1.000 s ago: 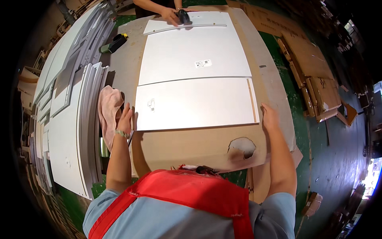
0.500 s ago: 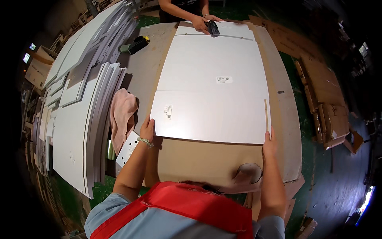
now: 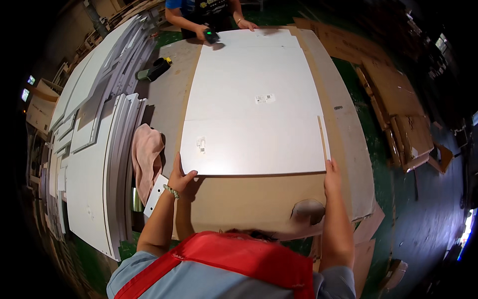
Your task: The person handles white flat-pack furniture panels and cardboard sheets on a workbench. They pick up panels, place them on the table, and arrange cardboard sheets between them while another person works nearby.
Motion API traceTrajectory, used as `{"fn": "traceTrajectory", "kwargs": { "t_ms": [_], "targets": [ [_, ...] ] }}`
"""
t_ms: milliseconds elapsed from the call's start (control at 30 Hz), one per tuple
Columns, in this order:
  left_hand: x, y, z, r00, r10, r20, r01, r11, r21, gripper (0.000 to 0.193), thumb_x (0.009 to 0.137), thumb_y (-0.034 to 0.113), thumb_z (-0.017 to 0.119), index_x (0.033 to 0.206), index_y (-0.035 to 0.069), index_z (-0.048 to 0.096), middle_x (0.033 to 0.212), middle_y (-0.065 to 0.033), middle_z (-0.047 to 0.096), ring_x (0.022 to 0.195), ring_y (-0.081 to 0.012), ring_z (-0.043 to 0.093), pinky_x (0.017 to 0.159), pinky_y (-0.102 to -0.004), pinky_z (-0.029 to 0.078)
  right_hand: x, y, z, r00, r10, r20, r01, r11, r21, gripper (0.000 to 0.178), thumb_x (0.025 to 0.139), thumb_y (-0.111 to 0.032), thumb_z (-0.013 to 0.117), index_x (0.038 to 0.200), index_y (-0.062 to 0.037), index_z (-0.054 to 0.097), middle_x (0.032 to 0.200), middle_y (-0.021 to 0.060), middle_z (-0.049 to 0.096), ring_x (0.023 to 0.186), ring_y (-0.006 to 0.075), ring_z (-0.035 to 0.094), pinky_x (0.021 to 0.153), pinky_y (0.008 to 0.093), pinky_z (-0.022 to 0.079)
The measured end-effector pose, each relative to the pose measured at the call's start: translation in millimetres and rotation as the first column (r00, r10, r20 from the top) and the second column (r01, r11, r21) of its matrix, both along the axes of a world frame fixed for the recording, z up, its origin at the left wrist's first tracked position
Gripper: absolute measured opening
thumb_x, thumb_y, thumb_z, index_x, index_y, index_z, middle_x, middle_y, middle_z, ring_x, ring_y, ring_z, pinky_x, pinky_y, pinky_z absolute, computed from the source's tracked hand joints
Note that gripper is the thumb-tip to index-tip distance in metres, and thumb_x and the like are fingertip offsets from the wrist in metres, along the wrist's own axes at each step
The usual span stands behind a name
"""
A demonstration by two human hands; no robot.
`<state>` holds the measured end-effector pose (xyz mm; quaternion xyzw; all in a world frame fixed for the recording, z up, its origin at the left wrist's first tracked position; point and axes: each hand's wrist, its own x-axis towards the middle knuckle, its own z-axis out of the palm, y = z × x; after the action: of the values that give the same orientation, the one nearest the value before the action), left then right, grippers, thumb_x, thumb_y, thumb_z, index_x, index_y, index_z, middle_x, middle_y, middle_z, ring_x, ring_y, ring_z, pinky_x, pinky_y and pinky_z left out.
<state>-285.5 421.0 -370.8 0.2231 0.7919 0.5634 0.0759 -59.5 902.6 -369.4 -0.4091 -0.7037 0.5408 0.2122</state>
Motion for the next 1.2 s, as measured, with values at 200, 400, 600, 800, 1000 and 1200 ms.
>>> {"fn": "traceTrajectory", "kwargs": {
  "t_ms": [200, 400, 600, 800, 1000, 1200],
  "targets": [
    [24, -10, 23, 0.998, -0.053, -0.015, 0.045, 0.945, -0.324, 0.098, 0.069, 0.005, 0.075, 0.141, -0.007, 0.009, 0.132, -0.0229, 0.043, 0.123, -0.0279, 0.044, 0.101, -0.0330, 0.036, 14, -4, -3, 0.998, 0.012, 0.058, -0.014, 1.000, 0.026, 0.045, 0.094, -0.028, 0.046, 0.129, 0.0005, 0.047, 0.127, 0.0193, 0.052, 0.119, 0.0301, 0.048, 0.101, 0.0353, 0.035],
    [52, -14, 25, 0.998, 0.060, -0.008, -0.058, 0.917, -0.395, 0.096, 0.067, 0.003, 0.076, 0.140, -0.005, 0.013, 0.133, -0.0227, 0.042, 0.123, -0.0311, 0.045, 0.101, -0.0334, 0.037, 49, -15, -15, 0.989, -0.017, 0.144, -0.009, 0.983, 0.183, 0.045, 0.094, -0.028, 0.046, 0.128, 0.0025, 0.047, 0.128, 0.0203, 0.051, 0.121, 0.0314, 0.047, 0.102, 0.0362, 0.034],
    [71, -28, 27, 1.000, 0.007, 0.026, 0.002, 0.951, -0.309, 0.101, 0.066, 0.002, 0.077, 0.141, -0.006, 0.010, 0.137, -0.0228, 0.037, 0.128, -0.0304, 0.039, 0.105, -0.0350, 0.033, 78, -31, -22, 0.999, 0.019, -0.030, -0.017, 0.997, 0.076, 0.040, 0.095, -0.019, 0.046, 0.128, 0.0027, 0.047, 0.128, 0.0172, 0.052, 0.119, 0.0255, 0.048, 0.100, 0.0338, 0.036],
    [94, -35, 29, 0.998, 0.061, -0.010, -0.061, 0.940, -0.336, 0.101, 0.066, 0.005, 0.078, 0.141, -0.006, 0.011, 0.138, -0.0230, 0.035, 0.128, -0.0302, 0.037, 0.106, -0.0344, 0.031, 88, -40, -12, 0.999, 0.013, -0.037, -0.013, 1.000, -0.011, 0.038, 0.094, -0.015, 0.048, 0.127, 0.0043, 0.048, 0.122, 0.0145, 0.055, 0.112, 0.0215, 0.051, 0.095, 0.0318, 0.039],
    [108, -55, 65, 0.976, -0.017, 0.215, 0.011, 0.999, 0.031, 0.085, 0.070, 0.013, 0.078, 0.135, -0.006, 0.027, 0.128, -0.0185, 0.047, 0.116, -0.0234, 0.048, 0.100, -0.0343, 0.039, 115, -63, 34, 0.982, -0.021, -0.190, -0.037, 0.954, -0.296, 0.036, 0.092, -0.012, 0.049, 0.125, 0.0037, 0.049, 0.113, 0.0097, 0.058, 0.103, 0.0164, 0.054, 0.091, 0.0286, 0.041],
    [181, -100, 115, 0.781, 0.567, 0.260, -0.506, 0.820, -0.268, 0.046, 0.087, 0.030, 0.062, 0.115, -0.005, 0.054, 0.095, -0.0109, 0.064, 0.084, -0.0154, 0.060, 0.074, -0.0284, 0.048, 161, -84, 84, 0.903, 0.385, -0.192, -0.416, 0.895, -0.162, 0.040, 0.088, -0.016, 0.053, 0.123, 0.0030, 0.048, 0.115, 0.0163, 0.056, 0.105, 0.0258, 0.054, 0.089, 0.0380, 0.042]
  ]
}}
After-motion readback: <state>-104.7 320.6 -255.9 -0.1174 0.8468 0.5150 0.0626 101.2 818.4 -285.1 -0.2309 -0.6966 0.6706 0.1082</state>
